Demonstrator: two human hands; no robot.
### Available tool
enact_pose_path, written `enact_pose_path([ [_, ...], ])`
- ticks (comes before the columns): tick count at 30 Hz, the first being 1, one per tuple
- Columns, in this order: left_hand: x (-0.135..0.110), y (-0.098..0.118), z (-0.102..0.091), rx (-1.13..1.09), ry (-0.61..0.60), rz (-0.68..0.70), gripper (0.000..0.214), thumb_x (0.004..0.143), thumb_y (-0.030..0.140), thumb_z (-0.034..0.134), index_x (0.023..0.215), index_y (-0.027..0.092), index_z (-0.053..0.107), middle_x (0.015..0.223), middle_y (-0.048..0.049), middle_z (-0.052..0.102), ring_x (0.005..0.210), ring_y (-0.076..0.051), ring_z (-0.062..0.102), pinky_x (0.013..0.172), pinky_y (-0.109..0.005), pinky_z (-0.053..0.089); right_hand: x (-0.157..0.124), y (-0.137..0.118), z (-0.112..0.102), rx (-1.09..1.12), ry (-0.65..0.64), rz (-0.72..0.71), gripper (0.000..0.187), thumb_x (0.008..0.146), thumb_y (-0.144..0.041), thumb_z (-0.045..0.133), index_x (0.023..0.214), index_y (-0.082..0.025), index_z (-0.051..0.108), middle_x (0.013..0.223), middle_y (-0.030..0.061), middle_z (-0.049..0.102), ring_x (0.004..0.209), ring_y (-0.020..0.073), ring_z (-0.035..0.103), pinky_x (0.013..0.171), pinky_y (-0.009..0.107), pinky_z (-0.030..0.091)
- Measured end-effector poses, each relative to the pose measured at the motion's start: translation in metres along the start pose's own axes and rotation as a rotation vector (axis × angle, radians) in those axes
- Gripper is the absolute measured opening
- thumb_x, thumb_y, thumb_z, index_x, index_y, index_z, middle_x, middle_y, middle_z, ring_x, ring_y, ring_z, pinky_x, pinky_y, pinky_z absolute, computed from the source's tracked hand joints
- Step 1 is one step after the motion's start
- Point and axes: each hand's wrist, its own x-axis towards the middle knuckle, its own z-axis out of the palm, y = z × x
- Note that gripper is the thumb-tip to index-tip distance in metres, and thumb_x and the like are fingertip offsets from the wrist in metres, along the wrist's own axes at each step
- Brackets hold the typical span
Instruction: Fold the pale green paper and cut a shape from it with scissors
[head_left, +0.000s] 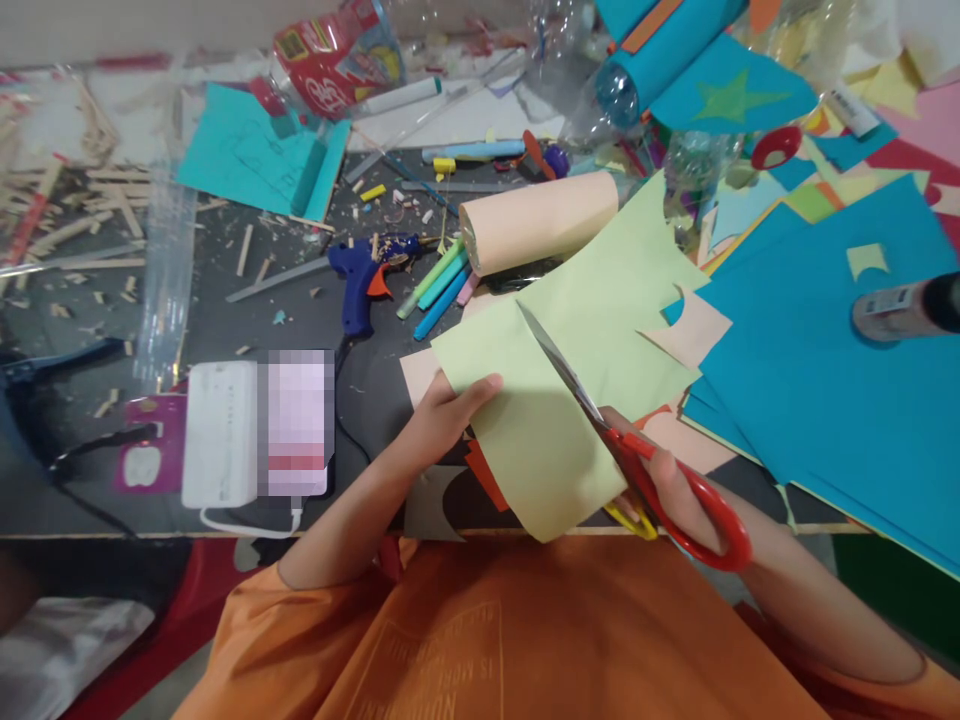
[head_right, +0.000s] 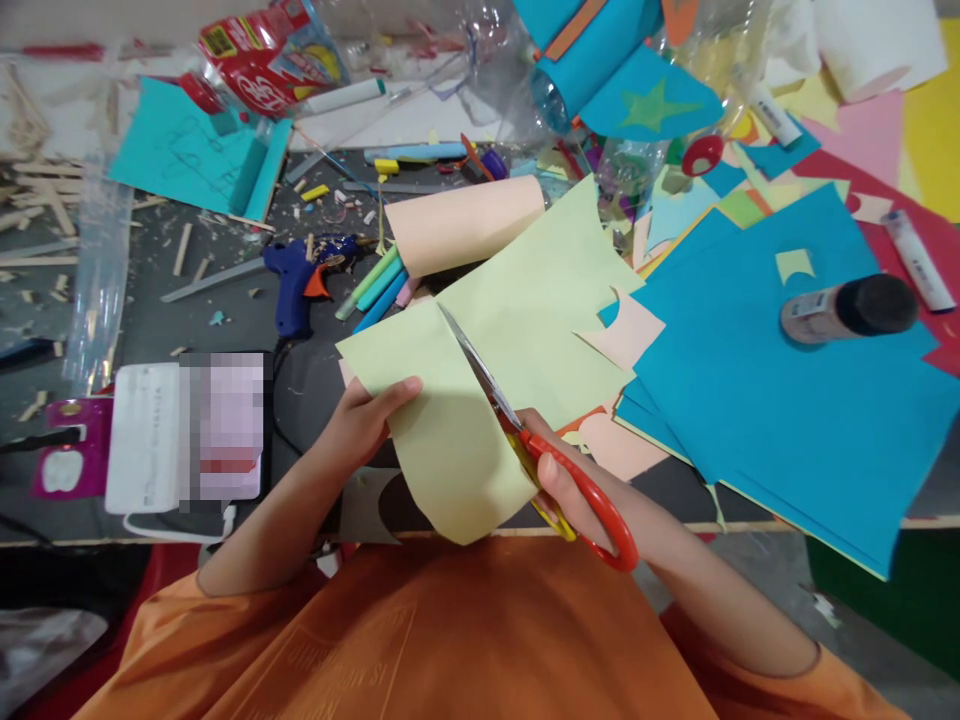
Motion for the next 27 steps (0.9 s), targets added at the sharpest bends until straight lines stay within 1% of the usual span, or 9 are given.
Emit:
enact_pose_path([
  [3,-0.0010,0.0004,0.0001,0.015,-0.001,-0.022,0.043,0.076,0.045,0.068,0.110,0.018,0.069,0.125,-0.0086,0.066,0.121,-0.030,0.057,0.107,-0.043,0.043,0.0020,-0.0048,0.0036,0.059,-0.018,0.018,0.061,0.080,-0.082,0.029,0.097,-0.025,0.043,0.056,-0.0069,0.041,0.044,0.0099,0.032,0.042,0.027,0.027],
  [6,-0.0018,0.0020,0.0011,-0.002,0.008,-0.037,0.043,0.076,0.044,0.069,0.110,0.019,0.069,0.125,-0.0078,0.066,0.122,-0.029,0.057,0.108,-0.042,0.043,0.0036,-0.0052,0.0067,0.052,0.019,0.045,0.062,0.082,-0.081,0.028,0.103,-0.023,0.041,0.054,-0.0080,0.038,0.043,0.0093,0.029,0.041,0.026,0.023],
  [9,-0.0023,0.0041,0.0026,-0.036,0.033,-0.069,0.044,0.074,0.043,0.070,0.111,0.018,0.068,0.122,-0.0083,0.068,0.118,-0.029,0.060,0.102,-0.040,0.048,0.0049,-0.0047,0.0081,0.043,0.031,0.050,0.060,0.083,-0.079,0.029,0.102,-0.023,0.041,0.054,-0.0077,0.037,0.044,0.0095,0.031,0.042,0.026,0.024],
  [13,-0.0020,0.0058,0.0037,-0.083,0.028,-0.093,0.044,0.073,0.041,0.070,0.109,0.017,0.068,0.111,-0.0091,0.072,0.111,-0.028,0.064,0.094,-0.038,0.053,0.0052,-0.0055,0.0082,0.064,0.026,0.033,0.060,0.083,-0.079,0.030,0.102,-0.024,0.041,0.054,-0.0081,0.036,0.042,0.0086,0.029,0.040,0.025,0.024],
  [17,-0.0016,0.0057,0.0034,-0.082,0.035,-0.091,0.041,0.072,0.040,0.071,0.107,0.017,0.068,0.106,-0.0083,0.073,0.110,-0.028,0.064,0.094,-0.037,0.053,0.0048,-0.0048,0.0086,0.062,0.039,0.044,0.057,0.083,-0.078,0.032,0.100,-0.024,0.041,0.055,-0.0085,0.036,0.041,0.0073,0.029,0.039,0.024,0.026],
  [20,-0.0017,0.0060,0.0032,-0.084,0.041,-0.089,0.039,0.072,0.039,0.071,0.105,0.017,0.069,0.105,-0.0074,0.073,0.109,-0.027,0.064,0.095,-0.036,0.052,0.0055,-0.0014,0.0098,0.078,0.054,0.053,0.059,0.081,-0.079,0.035,0.103,-0.024,0.041,0.053,-0.0100,0.034,0.038,0.0061,0.025,0.036,0.022,0.021],
  [23,-0.0020,0.0073,0.0036,-0.105,0.032,-0.091,0.039,0.073,0.038,0.071,0.106,0.018,0.069,0.107,-0.0071,0.072,0.111,-0.026,0.064,0.096,-0.036,0.051,0.0066,-0.0002,0.0110,0.084,0.097,0.063,0.062,0.079,-0.080,0.040,0.106,-0.024,0.041,0.055,-0.0095,0.038,0.038,0.0057,0.027,0.036,0.022,0.020],
  [25,-0.0020,0.0083,0.0038,-0.115,0.024,-0.097,0.039,0.072,0.038,0.071,0.106,0.017,0.069,0.109,-0.0075,0.072,0.111,-0.027,0.063,0.096,-0.036,0.051,0.0067,-0.0021,0.0109,0.060,0.104,0.051,0.062,0.080,-0.079,0.039,0.107,-0.023,0.042,0.055,-0.0085,0.039,0.040,0.0066,0.030,0.038,0.022,0.022],
  [27,-0.0019,0.0090,0.0039,-0.120,0.021,-0.104,0.040,0.072,0.038,0.071,0.106,0.017,0.069,0.109,-0.0078,0.072,0.110,-0.027,0.064,0.095,-0.037,0.052,0.0063,-0.0052,0.0098,0.010,0.095,0.033,0.064,0.081,-0.079,0.033,0.107,-0.022,0.043,0.055,-0.0077,0.039,0.042,0.0078,0.030,0.039,0.023,0.024],
])
